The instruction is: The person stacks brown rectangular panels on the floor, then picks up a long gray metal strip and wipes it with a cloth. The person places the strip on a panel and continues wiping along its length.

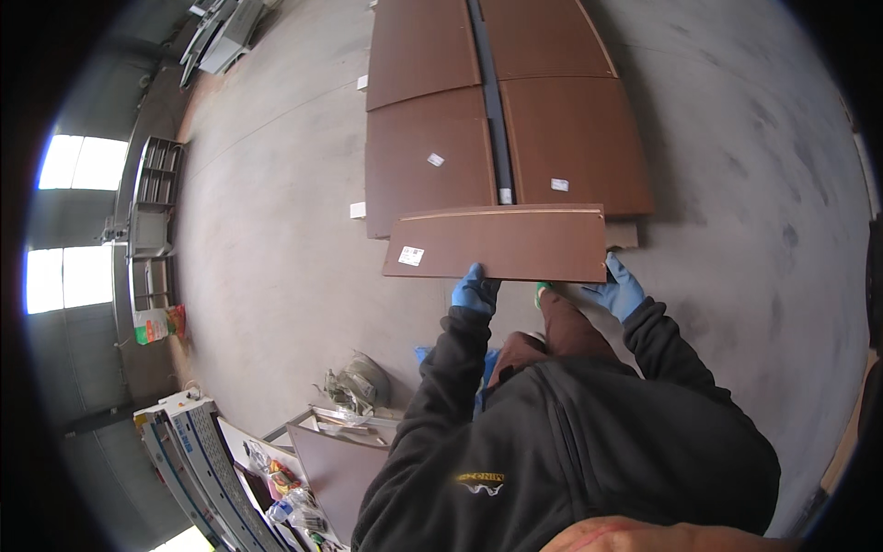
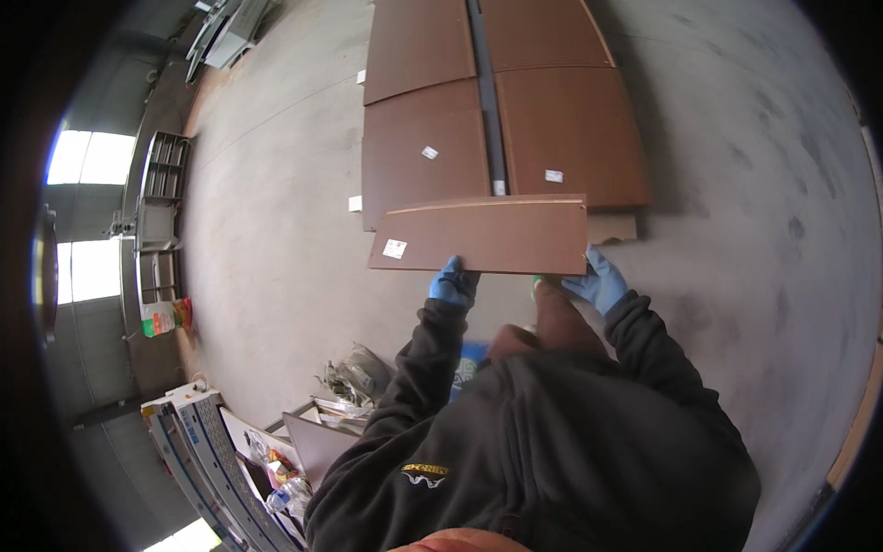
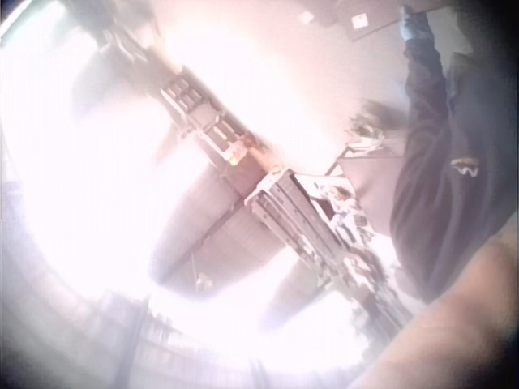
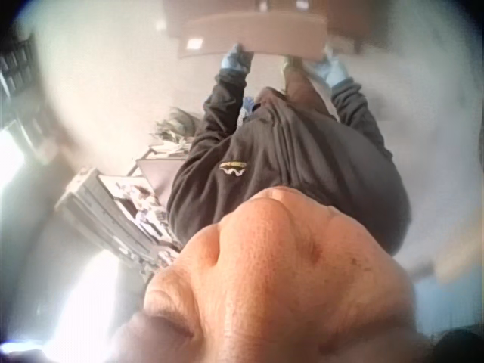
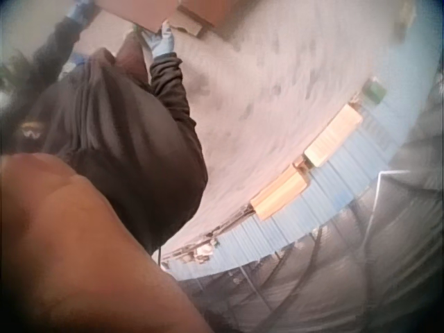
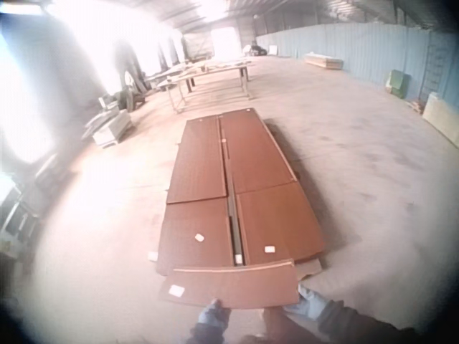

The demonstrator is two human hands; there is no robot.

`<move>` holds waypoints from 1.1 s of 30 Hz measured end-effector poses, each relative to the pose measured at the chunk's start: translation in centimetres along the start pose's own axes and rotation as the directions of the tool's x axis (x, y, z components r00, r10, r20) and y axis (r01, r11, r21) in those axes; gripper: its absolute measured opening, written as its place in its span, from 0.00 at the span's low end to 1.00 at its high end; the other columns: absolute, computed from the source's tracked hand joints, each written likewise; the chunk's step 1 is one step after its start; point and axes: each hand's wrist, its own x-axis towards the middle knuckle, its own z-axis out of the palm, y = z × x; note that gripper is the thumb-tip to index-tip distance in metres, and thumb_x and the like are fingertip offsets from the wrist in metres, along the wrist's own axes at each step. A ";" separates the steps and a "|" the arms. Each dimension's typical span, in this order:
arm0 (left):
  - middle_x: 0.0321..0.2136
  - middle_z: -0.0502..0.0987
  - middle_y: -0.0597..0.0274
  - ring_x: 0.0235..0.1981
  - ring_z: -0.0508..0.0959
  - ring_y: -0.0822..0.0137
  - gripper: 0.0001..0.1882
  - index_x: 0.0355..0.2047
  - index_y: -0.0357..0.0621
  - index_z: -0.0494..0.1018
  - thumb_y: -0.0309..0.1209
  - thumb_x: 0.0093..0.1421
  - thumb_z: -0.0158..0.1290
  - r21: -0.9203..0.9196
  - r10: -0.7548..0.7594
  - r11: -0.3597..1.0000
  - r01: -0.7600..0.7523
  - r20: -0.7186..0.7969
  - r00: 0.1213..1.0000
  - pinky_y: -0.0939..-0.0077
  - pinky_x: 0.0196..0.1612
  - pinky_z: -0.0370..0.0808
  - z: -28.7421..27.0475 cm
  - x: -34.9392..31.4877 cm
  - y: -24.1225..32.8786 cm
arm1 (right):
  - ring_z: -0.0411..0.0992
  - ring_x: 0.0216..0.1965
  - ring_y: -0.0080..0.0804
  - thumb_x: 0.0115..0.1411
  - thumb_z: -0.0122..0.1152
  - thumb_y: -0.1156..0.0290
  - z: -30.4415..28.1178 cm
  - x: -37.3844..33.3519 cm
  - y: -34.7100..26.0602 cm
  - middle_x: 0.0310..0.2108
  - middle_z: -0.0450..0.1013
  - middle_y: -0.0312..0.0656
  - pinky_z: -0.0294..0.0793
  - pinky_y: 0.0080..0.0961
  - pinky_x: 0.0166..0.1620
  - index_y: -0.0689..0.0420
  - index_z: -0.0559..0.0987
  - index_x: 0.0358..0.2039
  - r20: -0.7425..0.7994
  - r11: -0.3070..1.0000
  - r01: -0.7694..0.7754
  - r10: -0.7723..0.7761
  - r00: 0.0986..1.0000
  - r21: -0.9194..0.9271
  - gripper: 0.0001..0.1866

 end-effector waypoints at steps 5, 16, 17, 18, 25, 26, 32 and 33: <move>0.51 0.81 0.55 0.53 0.82 0.56 0.13 0.56 0.41 0.73 0.29 0.74 0.53 0.167 0.283 0.954 -0.251 -0.208 0.936 0.52 0.64 0.79 3.6 10.6 7.8 | 0.73 0.63 0.49 0.76 0.55 0.50 1.3 10.6 1.1 0.64 0.73 0.50 0.71 0.45 0.67 0.56 0.70 0.68 -0.105 0.980 -0.125 0.110 0.988 -0.154 0.30; 0.50 0.82 0.53 0.52 0.82 0.52 0.13 0.55 0.40 0.75 0.30 0.74 0.52 0.197 0.352 0.932 -0.305 -0.293 0.889 0.48 0.60 0.81 3.1 39.5 28.6 | 0.80 0.57 0.44 0.68 0.67 0.62 -5.1 14.3 14.1 0.56 0.79 0.58 0.79 0.34 0.59 0.70 0.76 0.60 -0.331 0.487 -0.231 -0.129 0.935 -0.842 0.28; 0.49 0.82 0.54 0.50 0.83 0.54 0.12 0.53 0.40 0.75 0.30 0.74 0.52 0.229 0.375 0.920 -0.316 -0.288 0.881 0.49 0.58 0.82 2.7 42.2 30.6 | 0.82 0.52 0.47 0.66 0.68 0.62 -4.3 15.1 14.6 0.51 0.81 0.58 0.81 0.36 0.55 0.69 0.79 0.56 -0.258 0.328 -0.190 -0.176 0.950 -0.925 0.25; 0.48 0.82 0.55 0.48 0.83 0.55 0.11 0.52 0.40 0.76 0.30 0.74 0.53 0.241 0.389 0.914 -0.325 -0.302 0.870 0.51 0.57 0.83 2.2 45.0 32.6 | 0.83 0.47 0.50 0.64 0.69 0.62 -3.3 15.9 15.1 0.45 0.82 0.59 0.83 0.38 0.51 0.68 0.81 0.52 -0.210 0.175 -0.174 -0.215 0.954 -0.969 0.23; 0.41 0.80 0.59 0.41 0.80 0.62 0.07 0.45 0.43 0.76 0.32 0.73 0.54 0.306 0.417 0.894 -0.326 -0.305 0.856 0.54 0.52 0.84 0.2 60.2 42.6 | 0.79 0.36 0.60 0.53 0.72 0.69 2.1 20.9 17.8 0.33 0.81 0.55 0.78 0.51 0.39 0.62 0.82 0.40 -0.062 -0.083 -0.097 -0.349 0.935 -0.992 0.15; 0.39 0.79 0.61 0.40 0.79 0.62 0.06 0.44 0.46 0.76 0.33 0.73 0.55 0.300 0.400 0.902 -0.311 -0.307 0.863 0.55 0.52 0.84 -0.2 62.0 43.9 | 0.79 0.35 0.59 0.53 0.72 0.69 2.5 21.8 18.0 0.32 0.80 0.55 0.77 0.51 0.37 0.61 0.81 0.40 -0.054 -0.083 -0.089 -0.354 0.934 -0.993 0.15; 0.32 0.76 0.65 0.33 0.75 0.67 0.06 0.38 0.48 0.76 0.34 0.73 0.55 0.356 0.331 0.910 -0.212 -0.315 0.890 0.63 0.44 0.81 -1.9 68.8 49.0 | 0.78 0.31 0.57 0.49 0.72 0.72 2.8 23.4 19.6 0.29 0.78 0.51 0.73 0.52 0.33 0.59 0.78 0.39 0.019 -0.090 -0.022 -0.436 0.900 -0.996 0.17; 0.31 0.75 0.65 0.33 0.75 0.67 0.06 0.37 0.48 0.75 0.34 0.73 0.55 0.369 0.350 0.901 -0.230 -0.301 0.887 0.63 0.43 0.81 -2.3 69.9 49.8 | 0.77 0.31 0.57 0.47 0.73 0.74 2.6 23.8 19.8 0.29 0.78 0.51 0.72 0.52 0.33 0.59 0.78 0.40 -0.060 -0.043 -0.081 -0.354 0.933 -0.996 0.19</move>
